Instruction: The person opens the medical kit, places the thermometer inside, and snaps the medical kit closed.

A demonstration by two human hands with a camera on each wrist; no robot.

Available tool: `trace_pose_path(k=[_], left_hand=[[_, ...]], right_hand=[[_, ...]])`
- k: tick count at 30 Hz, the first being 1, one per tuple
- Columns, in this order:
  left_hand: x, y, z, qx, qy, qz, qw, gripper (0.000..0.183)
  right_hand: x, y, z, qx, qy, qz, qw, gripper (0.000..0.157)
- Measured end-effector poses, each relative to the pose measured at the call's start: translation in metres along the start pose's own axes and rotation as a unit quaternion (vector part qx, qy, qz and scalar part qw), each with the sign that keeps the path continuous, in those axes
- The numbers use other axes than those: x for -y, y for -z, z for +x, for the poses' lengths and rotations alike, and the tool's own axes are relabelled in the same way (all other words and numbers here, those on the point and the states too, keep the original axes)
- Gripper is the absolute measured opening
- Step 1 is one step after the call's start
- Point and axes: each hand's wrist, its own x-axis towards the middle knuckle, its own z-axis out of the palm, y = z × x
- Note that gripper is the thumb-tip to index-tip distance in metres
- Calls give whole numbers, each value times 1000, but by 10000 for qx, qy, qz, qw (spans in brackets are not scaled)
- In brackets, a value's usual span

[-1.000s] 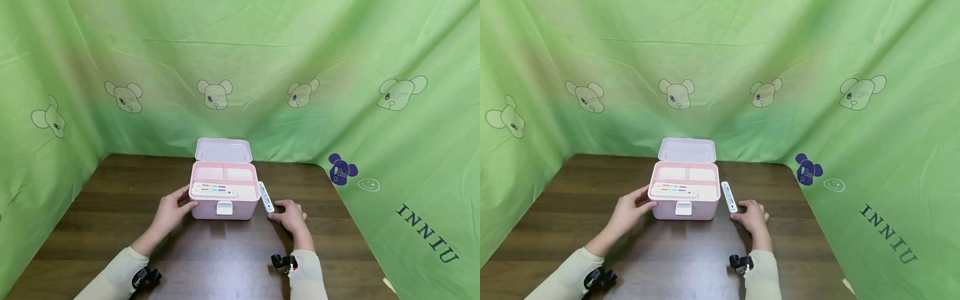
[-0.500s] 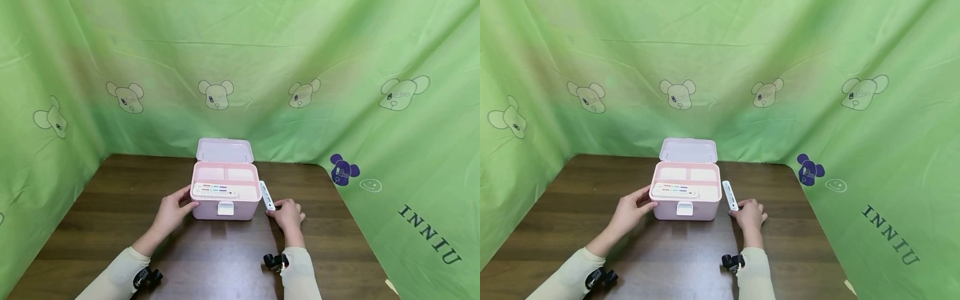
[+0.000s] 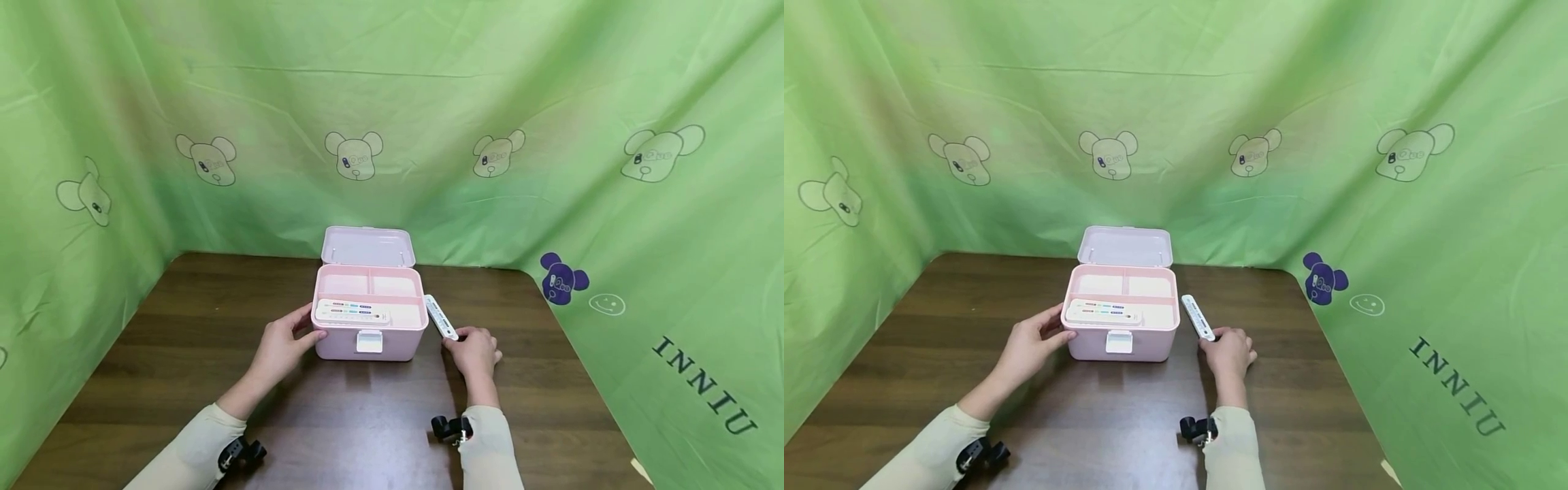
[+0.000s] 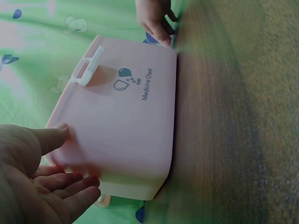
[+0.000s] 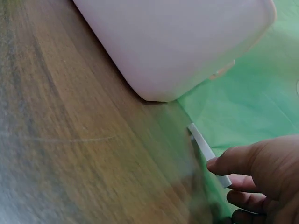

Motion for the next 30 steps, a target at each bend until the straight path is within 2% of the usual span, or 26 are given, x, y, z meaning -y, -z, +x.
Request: trace_pose_path(k=[7, 14, 21, 30], left_hand=[[1, 0, -1, -45, -18, -22, 10000, 63], [1, -1, -1, -32, -54, -47, 10000, 62], [1, -1, 0, -22, -70, -68, 10000, 63], [2, -1, -1, -8, -2, -14, 10000, 65]], right_hand=[[-5, 11, -3, -110, -134, 385, 9991, 34], [-11, 33, -11, -218, -232, 909, 9954, 35], [-13, 56, -13, -440, 15, 1581, 9864, 32], [-6, 84, -17, -430, 363, 2387, 9695, 31]])
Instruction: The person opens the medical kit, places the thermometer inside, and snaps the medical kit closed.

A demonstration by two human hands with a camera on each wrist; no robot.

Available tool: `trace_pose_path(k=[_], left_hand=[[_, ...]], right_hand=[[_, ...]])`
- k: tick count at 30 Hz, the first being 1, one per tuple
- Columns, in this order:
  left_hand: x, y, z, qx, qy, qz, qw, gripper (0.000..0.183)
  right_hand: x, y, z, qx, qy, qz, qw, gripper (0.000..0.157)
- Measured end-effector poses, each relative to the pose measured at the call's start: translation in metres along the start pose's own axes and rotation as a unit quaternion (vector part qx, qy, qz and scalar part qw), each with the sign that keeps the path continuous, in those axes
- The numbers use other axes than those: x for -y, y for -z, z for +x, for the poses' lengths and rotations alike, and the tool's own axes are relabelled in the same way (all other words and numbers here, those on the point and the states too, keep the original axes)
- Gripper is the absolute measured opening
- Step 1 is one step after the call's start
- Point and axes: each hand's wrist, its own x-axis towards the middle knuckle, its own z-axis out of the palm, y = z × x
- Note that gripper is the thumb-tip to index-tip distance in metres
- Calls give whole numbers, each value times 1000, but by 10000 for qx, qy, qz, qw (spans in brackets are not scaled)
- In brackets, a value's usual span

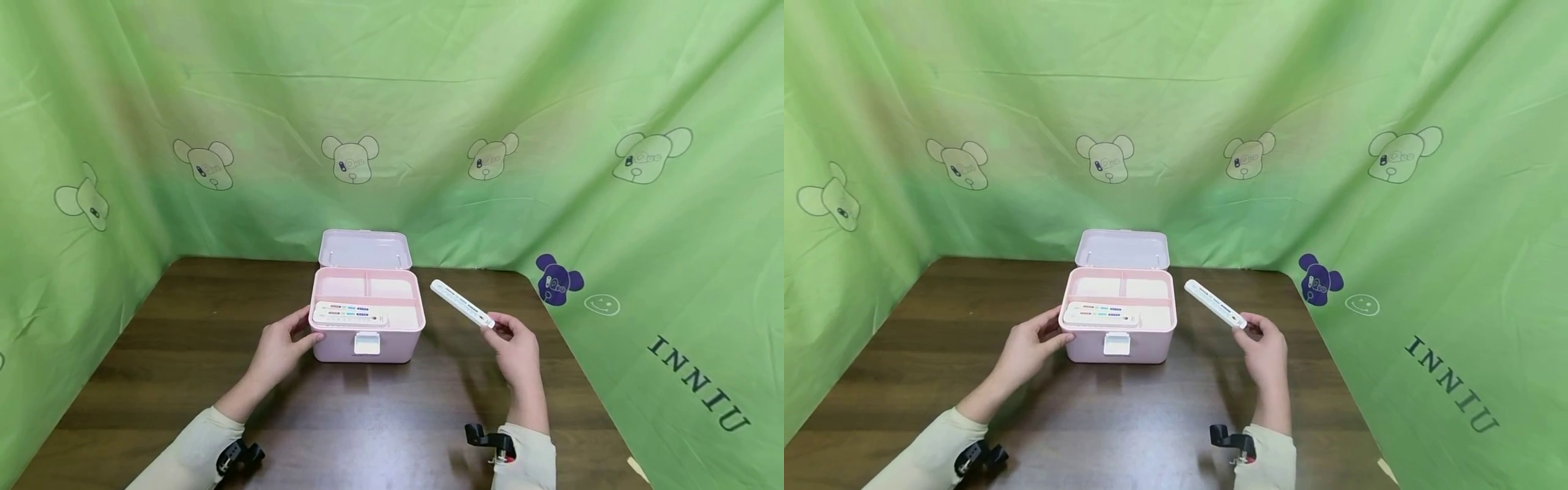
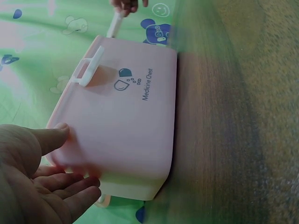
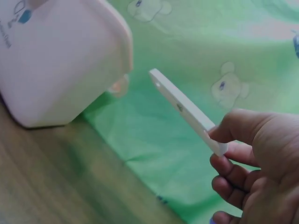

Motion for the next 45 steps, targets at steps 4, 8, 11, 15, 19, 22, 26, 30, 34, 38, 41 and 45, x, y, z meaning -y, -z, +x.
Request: trace_pose_path(k=[4, 8, 11, 15, 19, 22, 26, 30, 34, 38, 41, 45], left_hand=[[1, 0, 0, -7, -15, -40, 10000, 64], [1, 0, 0, -11, -25, -31, 10000, 64], [1, 0, 0, 13, -15, -39, 10000, 64], [0, 0, -1, 31, 27, -24, 10000, 64], [0, 0, -1, 19, 57, 1, 10000, 65], [0, 0, 0, 32, 37, -30, 10000, 64], [0, 0, 0, 45, 51, -54, 10000, 64], [1, 0, 0, 43, 72, -73, 9999, 65], [0, -1, 0, 49, 32, -122, 9999, 64], [-1, -1, 0, 55, -6, -129, 9999, 64], [-1, 0, 0, 39, -11, -119, 9999, 64], [0, 0, 0, 33, -27, -126, 9999, 63]], right_hand=[[10, 6, 0, 92, 235, 107, 9996, 33], [16, 7, 1, 339, 462, 238, 9981, 36], [19, 5, 2, 534, 630, 247, 9963, 37], [33, 3, -2, 768, 830, 258, 9932, 36], [54, 1, -10, 934, 1027, 201, 9901, 34], [61, -2, -12, 1017, 1232, 178, 9870, 33], [59, -9, -9, 1134, 1369, 256, 9837, 32], [60, -14, -7, 1192, 1428, 286, 9821, 32], [63, -17, -7, 1212, 1524, 284, 9804, 31], [63, -21, -4, 1291, 1495, 284, 9799, 30], [56, -26, 1, 1386, 1498, 352, 9783, 32], [38, -36, 12, 1504, 1624, 346, 9746, 34]])
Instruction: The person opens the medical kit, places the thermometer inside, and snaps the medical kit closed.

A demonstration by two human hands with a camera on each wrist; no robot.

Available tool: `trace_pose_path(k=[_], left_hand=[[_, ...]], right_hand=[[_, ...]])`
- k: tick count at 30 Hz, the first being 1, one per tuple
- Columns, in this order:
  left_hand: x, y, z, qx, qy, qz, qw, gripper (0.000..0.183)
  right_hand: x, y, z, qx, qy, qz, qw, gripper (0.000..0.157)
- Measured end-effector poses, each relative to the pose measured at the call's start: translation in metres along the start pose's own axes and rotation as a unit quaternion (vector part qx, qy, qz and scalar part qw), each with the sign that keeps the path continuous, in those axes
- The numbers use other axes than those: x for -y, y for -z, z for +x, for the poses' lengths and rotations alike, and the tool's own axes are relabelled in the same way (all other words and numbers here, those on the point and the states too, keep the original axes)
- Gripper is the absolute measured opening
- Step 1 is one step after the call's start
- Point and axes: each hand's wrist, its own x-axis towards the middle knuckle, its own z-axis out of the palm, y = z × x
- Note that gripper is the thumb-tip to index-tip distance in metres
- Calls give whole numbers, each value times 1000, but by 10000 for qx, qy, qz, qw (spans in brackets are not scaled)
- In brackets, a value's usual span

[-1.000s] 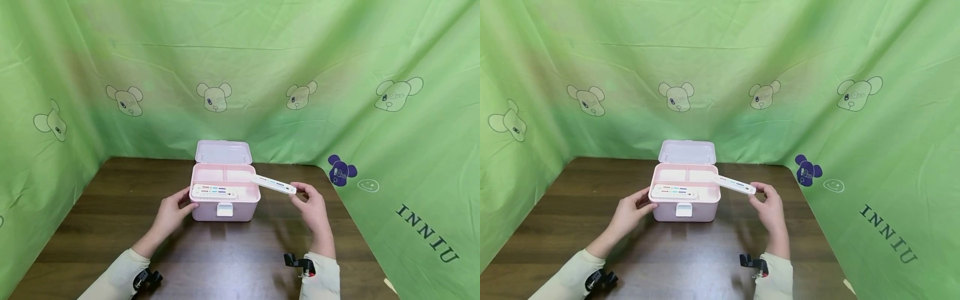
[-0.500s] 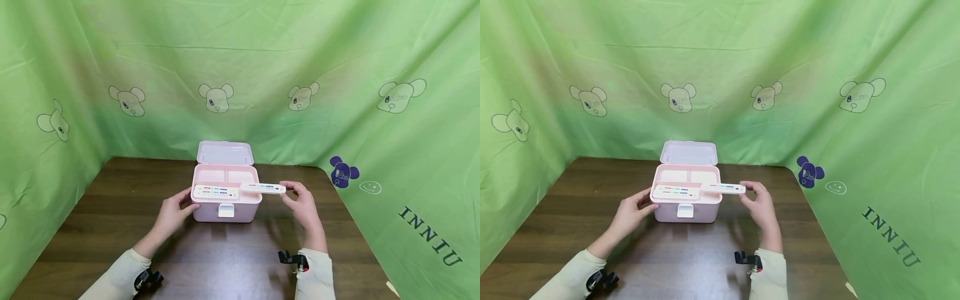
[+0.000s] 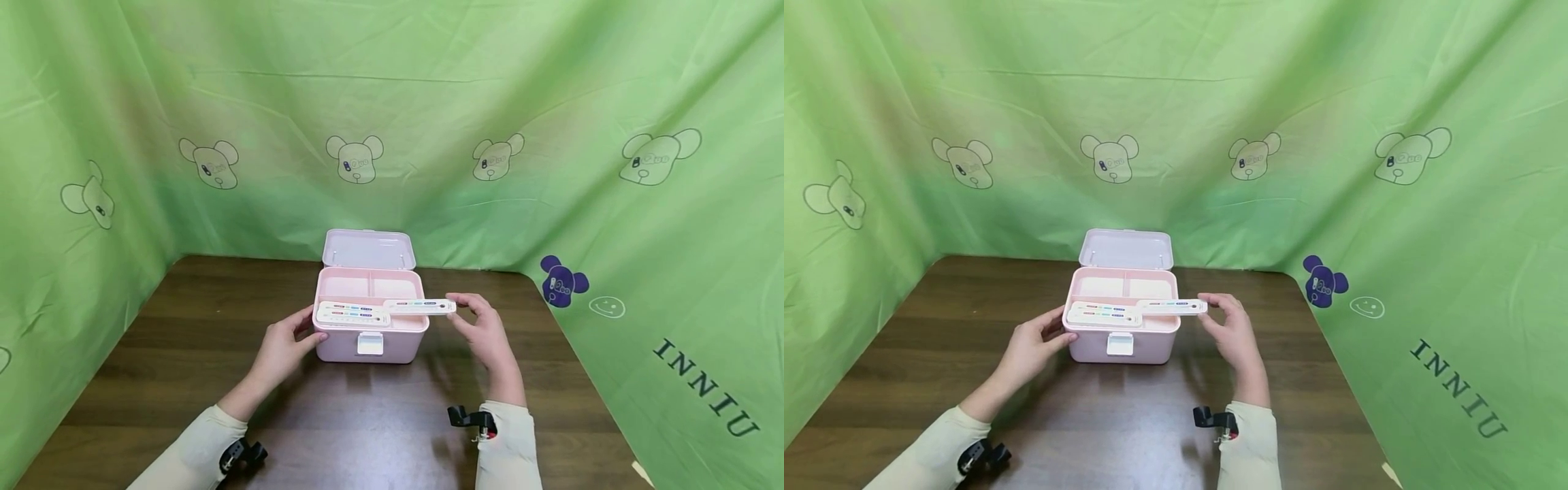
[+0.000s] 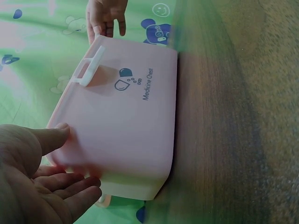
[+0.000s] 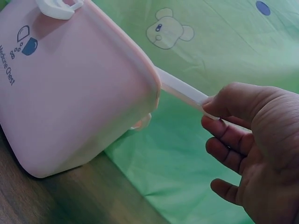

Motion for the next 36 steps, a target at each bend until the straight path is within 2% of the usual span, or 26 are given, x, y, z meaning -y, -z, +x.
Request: trace_pose_path(k=[3, 6, 26, 36], left_hand=[[0, 0, 0, 2, -35, -16, 10000, 62], [0, 0, 0, -9, -49, -16, 10000, 62], [-1, 0, 0, 21, 115, -15, 9999, 64], [0, 0, 0, -9, 90, -16, 10000, 64]], right_hand=[[-12, -2, 5, 115, 113, -171, 9997, 35], [-15, -2, 7, 219, 194, -384, 9988, 35], [3, -18, 20, 587, 492, -682, 9947, 37], [10, -26, 29, 797, 710, -1150, 9876, 35]])
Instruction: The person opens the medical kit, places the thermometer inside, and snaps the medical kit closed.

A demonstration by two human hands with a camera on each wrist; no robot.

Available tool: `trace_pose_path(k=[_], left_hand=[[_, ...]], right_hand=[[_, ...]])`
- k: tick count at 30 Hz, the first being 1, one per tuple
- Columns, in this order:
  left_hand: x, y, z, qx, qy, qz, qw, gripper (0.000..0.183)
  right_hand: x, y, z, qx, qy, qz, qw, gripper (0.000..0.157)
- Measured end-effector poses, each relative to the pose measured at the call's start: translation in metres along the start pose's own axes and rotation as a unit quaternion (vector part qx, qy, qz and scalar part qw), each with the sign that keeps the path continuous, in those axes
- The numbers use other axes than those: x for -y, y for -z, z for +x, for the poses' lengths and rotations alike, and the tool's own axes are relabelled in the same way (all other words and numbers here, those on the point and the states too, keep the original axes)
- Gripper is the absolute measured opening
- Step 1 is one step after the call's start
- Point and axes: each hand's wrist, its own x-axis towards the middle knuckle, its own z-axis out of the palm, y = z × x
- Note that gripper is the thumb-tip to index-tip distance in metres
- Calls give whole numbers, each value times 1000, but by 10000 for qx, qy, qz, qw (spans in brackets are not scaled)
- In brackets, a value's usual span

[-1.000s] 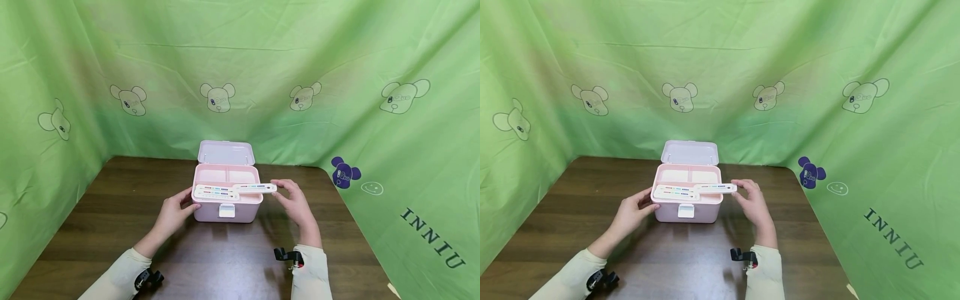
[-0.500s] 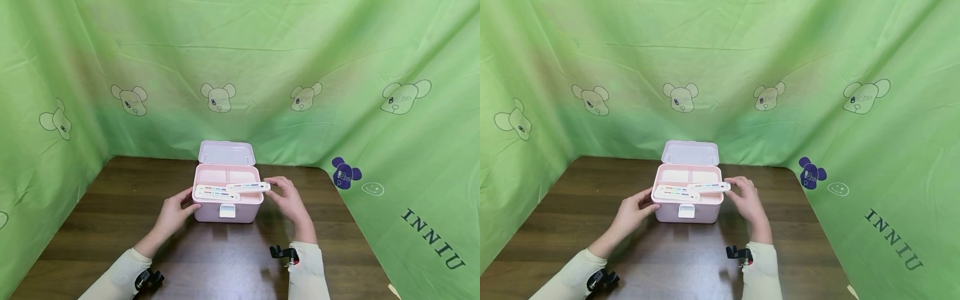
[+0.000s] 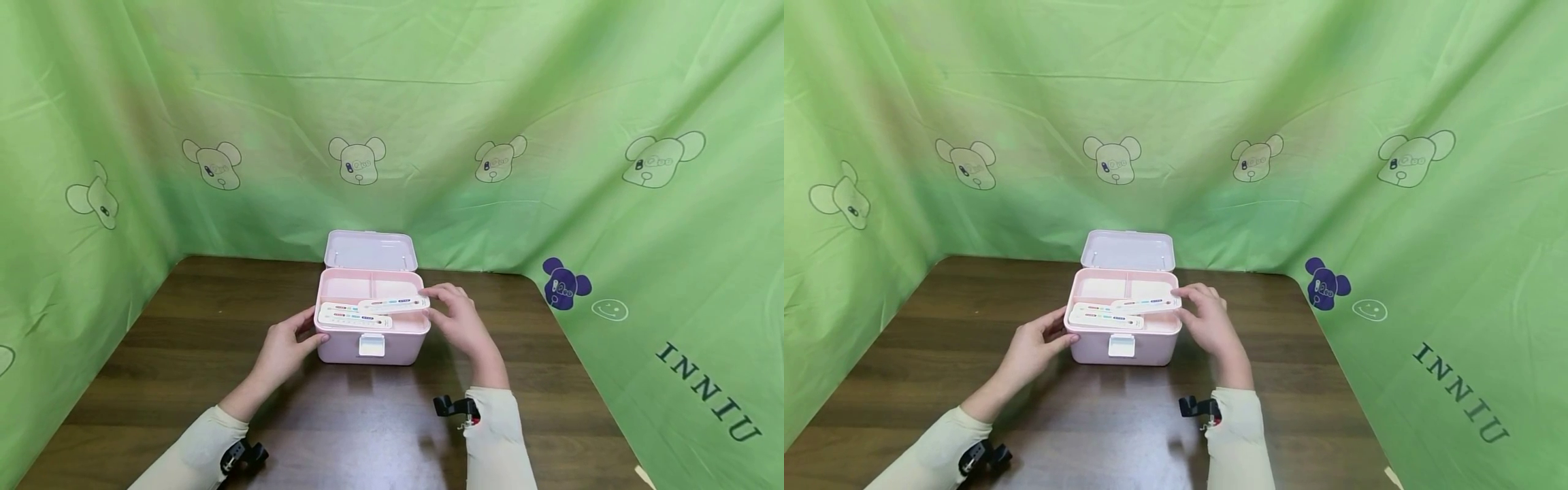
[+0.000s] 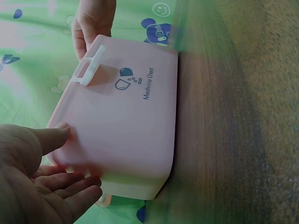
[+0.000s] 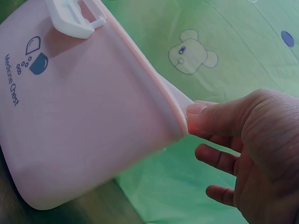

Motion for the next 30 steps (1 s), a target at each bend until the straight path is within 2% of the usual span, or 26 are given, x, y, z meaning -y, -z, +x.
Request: trace_pose_path(k=[10, 21, 26, 30], left_hand=[[1, 0, 0, 17, 39, 55, 10000, 65], [1, 0, 0, -3, 30, 53, 10000, 63], [0, 0, 0, 14, 6, -33, 10000, 63], [-1, 0, 0, 24, -37, -126, 9999, 61]], right_hand=[[9, -8, 6, 121, 222, -218, 9994, 34], [12, -14, 14, 475, 492, -526, 9963, 30], [13, -16, 18, 688, 532, -441, 9952, 32], [13, -18, 21, 861, 637, -446, 9932, 27]])
